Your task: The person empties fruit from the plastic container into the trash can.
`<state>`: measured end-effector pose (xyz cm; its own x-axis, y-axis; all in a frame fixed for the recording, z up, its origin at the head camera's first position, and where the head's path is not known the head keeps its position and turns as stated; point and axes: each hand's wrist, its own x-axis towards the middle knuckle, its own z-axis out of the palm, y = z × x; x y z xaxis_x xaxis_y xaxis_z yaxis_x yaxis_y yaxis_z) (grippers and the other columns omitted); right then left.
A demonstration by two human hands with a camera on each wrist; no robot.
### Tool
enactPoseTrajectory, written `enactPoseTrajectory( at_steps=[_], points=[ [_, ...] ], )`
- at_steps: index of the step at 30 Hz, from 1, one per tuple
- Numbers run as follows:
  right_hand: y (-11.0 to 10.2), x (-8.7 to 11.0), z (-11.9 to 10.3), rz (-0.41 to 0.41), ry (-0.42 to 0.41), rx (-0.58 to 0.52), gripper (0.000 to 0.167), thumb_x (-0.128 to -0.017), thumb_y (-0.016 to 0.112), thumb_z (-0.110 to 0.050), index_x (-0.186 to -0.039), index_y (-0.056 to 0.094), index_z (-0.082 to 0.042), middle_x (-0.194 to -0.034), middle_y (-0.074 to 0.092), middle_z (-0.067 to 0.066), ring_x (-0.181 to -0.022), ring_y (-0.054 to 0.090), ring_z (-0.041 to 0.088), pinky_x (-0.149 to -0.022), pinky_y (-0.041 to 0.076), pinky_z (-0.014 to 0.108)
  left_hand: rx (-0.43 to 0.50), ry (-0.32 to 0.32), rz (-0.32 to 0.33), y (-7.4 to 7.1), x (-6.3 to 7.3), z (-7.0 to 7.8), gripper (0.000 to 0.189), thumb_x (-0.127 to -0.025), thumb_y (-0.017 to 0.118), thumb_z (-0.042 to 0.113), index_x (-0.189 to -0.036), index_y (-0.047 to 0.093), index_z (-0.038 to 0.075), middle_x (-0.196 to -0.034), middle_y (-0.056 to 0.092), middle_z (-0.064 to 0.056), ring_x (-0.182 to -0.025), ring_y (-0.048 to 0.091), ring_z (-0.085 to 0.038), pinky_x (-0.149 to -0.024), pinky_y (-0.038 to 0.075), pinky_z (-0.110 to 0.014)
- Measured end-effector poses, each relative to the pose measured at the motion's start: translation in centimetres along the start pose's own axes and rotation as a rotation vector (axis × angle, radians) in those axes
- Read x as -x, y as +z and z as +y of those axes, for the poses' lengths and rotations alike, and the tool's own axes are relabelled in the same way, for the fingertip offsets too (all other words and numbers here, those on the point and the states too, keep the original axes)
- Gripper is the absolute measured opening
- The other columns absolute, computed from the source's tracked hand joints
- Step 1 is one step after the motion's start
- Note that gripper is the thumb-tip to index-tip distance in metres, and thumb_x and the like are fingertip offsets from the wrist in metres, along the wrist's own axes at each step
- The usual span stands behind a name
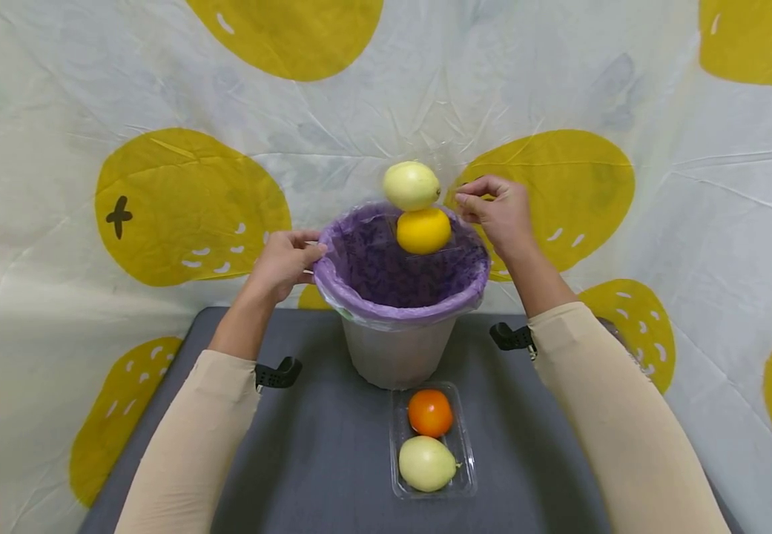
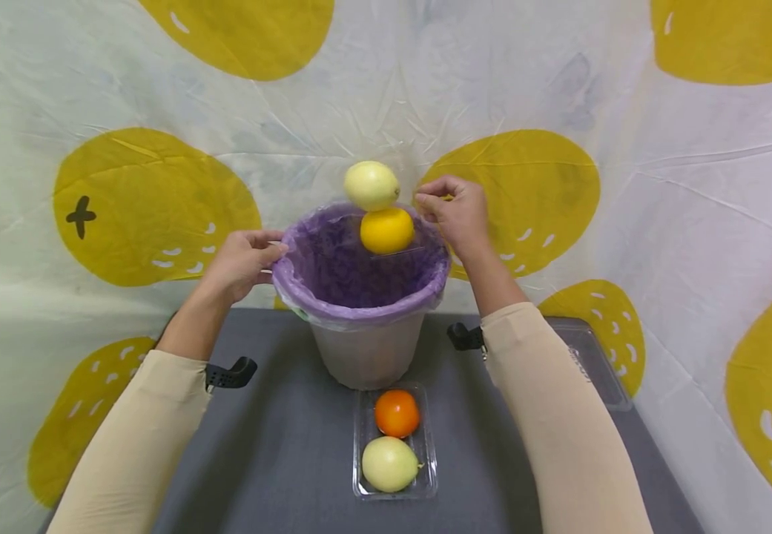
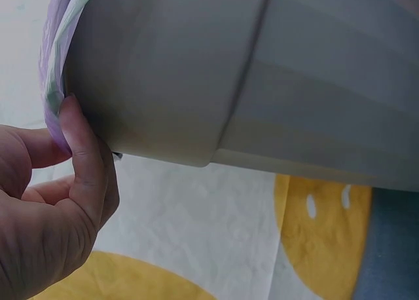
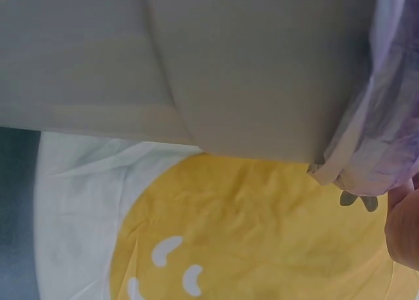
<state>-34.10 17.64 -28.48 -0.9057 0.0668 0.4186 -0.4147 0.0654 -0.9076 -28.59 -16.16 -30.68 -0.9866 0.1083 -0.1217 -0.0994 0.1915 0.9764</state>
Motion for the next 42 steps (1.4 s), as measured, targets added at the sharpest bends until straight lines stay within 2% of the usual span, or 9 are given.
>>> enactPoseTrajectory(
  at_steps=[8,15,22,29,36,42],
  points=[
    [0.1,-0.1,0.4,0.033,-0.016,-0.005,0.006,-0.09,0.077,0.002,-0.088,0.08,-0.004,-0.075,0.071,-0.003,-0.061,0.064,0.012,-0.06,0.058,0.019,-0.003,-0.001,-0.001,0.0,-0.1,-0.1,0.049,-0.106,0.06,0.015,-0.152,0.049,0.002,-0.101,0.063,-0.007,-0.073,0.07,-0.012,-0.068,0.063,-0.025],
    [0.5,0.1,0.3,0.017,-0.03,0.166,0.002,-0.089,0.08,-0.005,-0.091,0.081,-0.005,-0.079,0.071,-0.009,-0.062,0.062,0.01,-0.059,0.054,0.017,-0.014,-0.006,0.002,0.1,-0.1,0.0,0.05,-0.106,0.059,0.016,-0.153,0.048,0.003,-0.103,0.061,-0.008,-0.073,0.07,-0.012,-0.068,0.063,-0.025],
    [0.7,0.0,-0.2,0.039,-0.04,0.061,0.009,-0.088,0.08,-0.001,-0.084,0.08,-0.008,-0.079,0.073,-0.007,-0.069,0.069,0.007,-0.066,0.061,0.018,-0.01,0.008,0.006,0.3,-0.2,0.1,0.047,-0.106,0.059,0.014,-0.151,0.05,0.002,-0.103,0.063,-0.009,-0.074,0.071,-0.013,-0.068,0.063,-0.027],
    [0.6,0.1,-0.5,0.065,-0.03,0.023,0.01,-0.087,0.079,0.001,-0.083,0.079,-0.007,-0.075,0.072,-0.007,-0.066,0.069,0.009,-0.065,0.061,0.021,-0.026,0.0,0.006,0.1,-0.3,0.1,0.048,-0.106,0.058,0.015,-0.152,0.049,0.002,-0.106,0.062,-0.009,-0.075,0.07,-0.012,-0.069,0.063,-0.026],
    [-0.4,0.5,-1.5,0.046,0.007,-0.036,0.003,-0.089,0.079,-0.002,-0.09,0.078,-0.004,-0.081,0.071,-0.001,-0.067,0.07,0.011,-0.064,0.061,0.021,-0.018,-0.009,0.015,0.0,-0.1,0.3,0.047,-0.106,0.059,0.015,-0.151,0.05,0.002,-0.106,0.063,-0.009,-0.074,0.07,-0.012,-0.069,0.063,-0.026],
    [-2.2,1.4,-2.7,0.034,0.072,-0.122,0.01,-0.09,0.079,-0.005,-0.098,0.075,0.0,-0.088,0.073,0.002,-0.07,0.073,0.014,-0.065,0.062,0.023,-0.027,-0.012,0.012,0.0,0.0,0.5,0.049,-0.106,0.059,0.016,-0.152,0.049,0.002,-0.109,0.063,-0.011,-0.075,0.07,-0.012,-0.07,0.063,-0.026]
  ],
)
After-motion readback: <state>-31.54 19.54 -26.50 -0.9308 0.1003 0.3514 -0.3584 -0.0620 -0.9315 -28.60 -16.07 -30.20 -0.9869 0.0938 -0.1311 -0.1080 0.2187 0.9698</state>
